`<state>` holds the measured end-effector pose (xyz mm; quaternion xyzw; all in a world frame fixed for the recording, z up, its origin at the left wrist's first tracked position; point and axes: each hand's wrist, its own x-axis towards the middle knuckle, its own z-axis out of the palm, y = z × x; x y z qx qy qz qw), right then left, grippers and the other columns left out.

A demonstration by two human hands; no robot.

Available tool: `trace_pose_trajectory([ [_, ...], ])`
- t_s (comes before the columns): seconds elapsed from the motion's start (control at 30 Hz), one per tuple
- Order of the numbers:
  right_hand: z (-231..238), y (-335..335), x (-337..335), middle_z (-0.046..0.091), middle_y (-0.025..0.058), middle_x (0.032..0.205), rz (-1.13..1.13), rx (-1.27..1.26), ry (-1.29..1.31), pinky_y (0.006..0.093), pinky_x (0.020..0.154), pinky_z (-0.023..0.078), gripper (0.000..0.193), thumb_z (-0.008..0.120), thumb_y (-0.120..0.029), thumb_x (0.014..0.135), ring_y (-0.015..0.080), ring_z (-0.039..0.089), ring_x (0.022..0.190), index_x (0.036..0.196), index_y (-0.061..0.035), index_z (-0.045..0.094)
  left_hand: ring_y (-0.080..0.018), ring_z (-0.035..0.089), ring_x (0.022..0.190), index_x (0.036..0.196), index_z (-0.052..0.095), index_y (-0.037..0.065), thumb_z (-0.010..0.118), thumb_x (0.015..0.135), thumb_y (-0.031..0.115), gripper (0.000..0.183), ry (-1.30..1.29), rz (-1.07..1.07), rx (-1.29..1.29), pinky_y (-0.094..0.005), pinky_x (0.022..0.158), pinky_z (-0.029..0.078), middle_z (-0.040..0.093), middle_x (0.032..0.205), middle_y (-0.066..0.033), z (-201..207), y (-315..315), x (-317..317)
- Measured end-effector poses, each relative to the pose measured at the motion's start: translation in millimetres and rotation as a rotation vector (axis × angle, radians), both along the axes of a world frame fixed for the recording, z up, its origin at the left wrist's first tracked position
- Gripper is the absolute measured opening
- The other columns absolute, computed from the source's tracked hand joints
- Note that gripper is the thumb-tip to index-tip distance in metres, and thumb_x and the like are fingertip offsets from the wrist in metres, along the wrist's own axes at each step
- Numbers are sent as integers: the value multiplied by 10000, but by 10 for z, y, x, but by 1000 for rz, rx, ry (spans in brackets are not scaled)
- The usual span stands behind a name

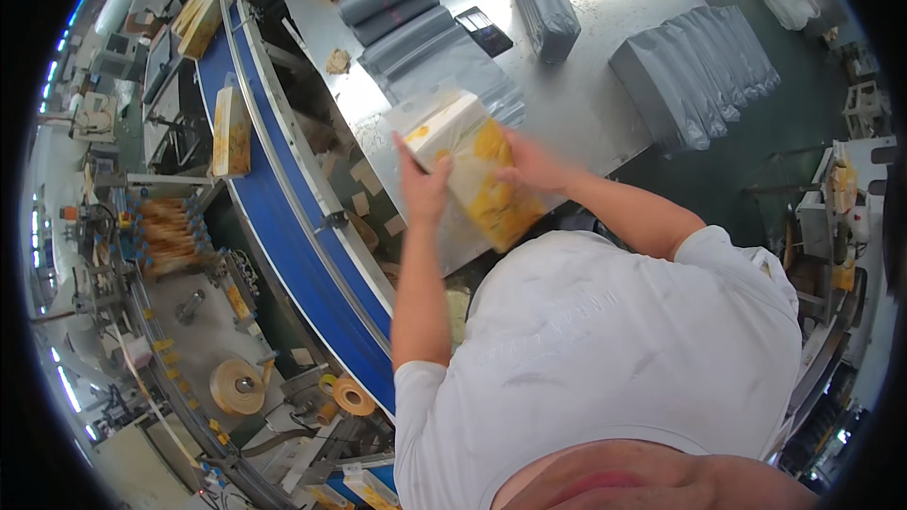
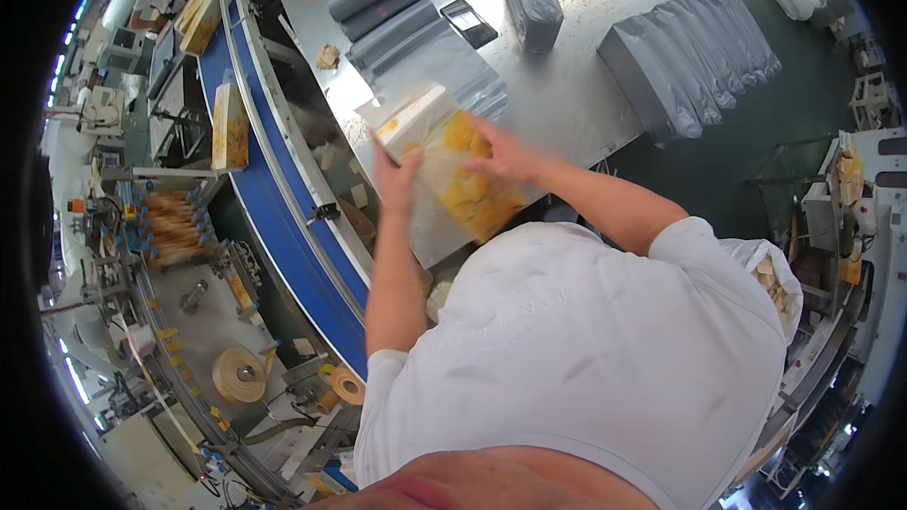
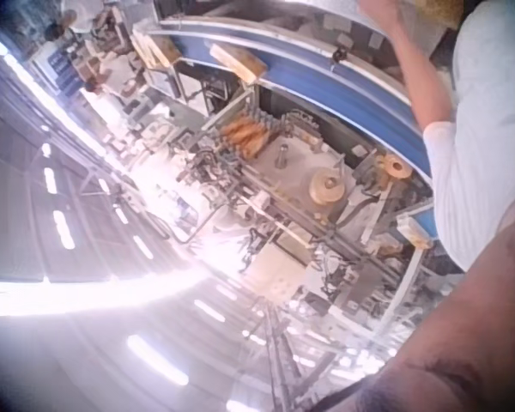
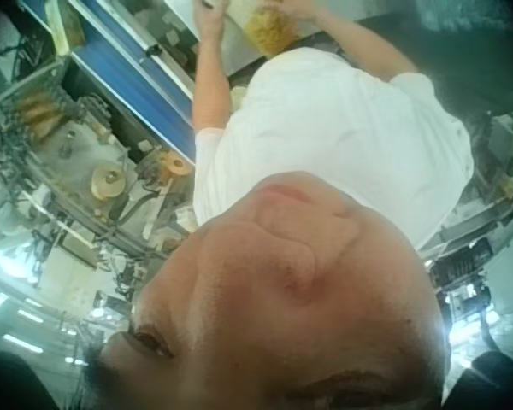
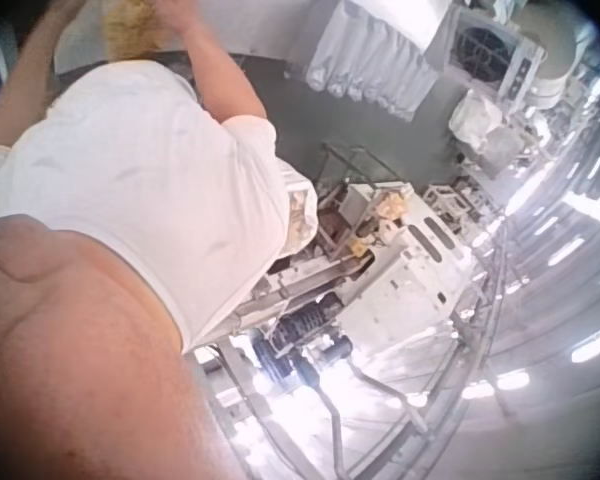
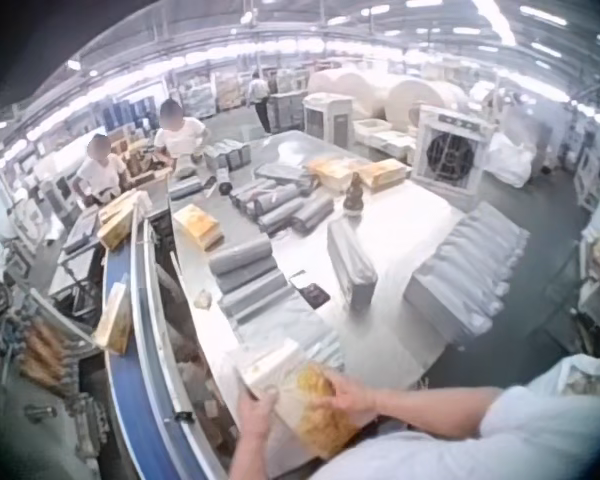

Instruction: The person picks up books from a moving conveyor belt and places them into grey poly mailer bags on a metal table. They fold the top of the bags to seal them and stack the finished packages.

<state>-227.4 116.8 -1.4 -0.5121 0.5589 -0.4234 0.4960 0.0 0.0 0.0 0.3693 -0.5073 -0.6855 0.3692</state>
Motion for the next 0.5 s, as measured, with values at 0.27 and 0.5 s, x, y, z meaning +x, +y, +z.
trace_pose_trajectory([
  [0.27, -561, -291, -774, 655, 168, 1337, 30, 132, 498, 446, 1104, 469, 543, 724, -204, 957, 370, 600, 1274, 1472, -92, 591, -261, 652, 1109, 1677, 158, 8, 814, 871, 80, 1042, -382, 214, -114, -376, 992, 534, 641, 1301, -156, -931, -468, -792],
  [0.5, -562, -1085, -1277, 478, 34, 1626, 247, -250, 1019, 527, 1216, 347, 586, 707, -211, 897, 334, 346, 1535, 1467, -119, 613, -194, 635, 994, 1493, 519, 23, 822, 884, 118, 687, -594, 48, -344, -323, 873, 537, 649, 1140, -106, -747, -553, -812],
])
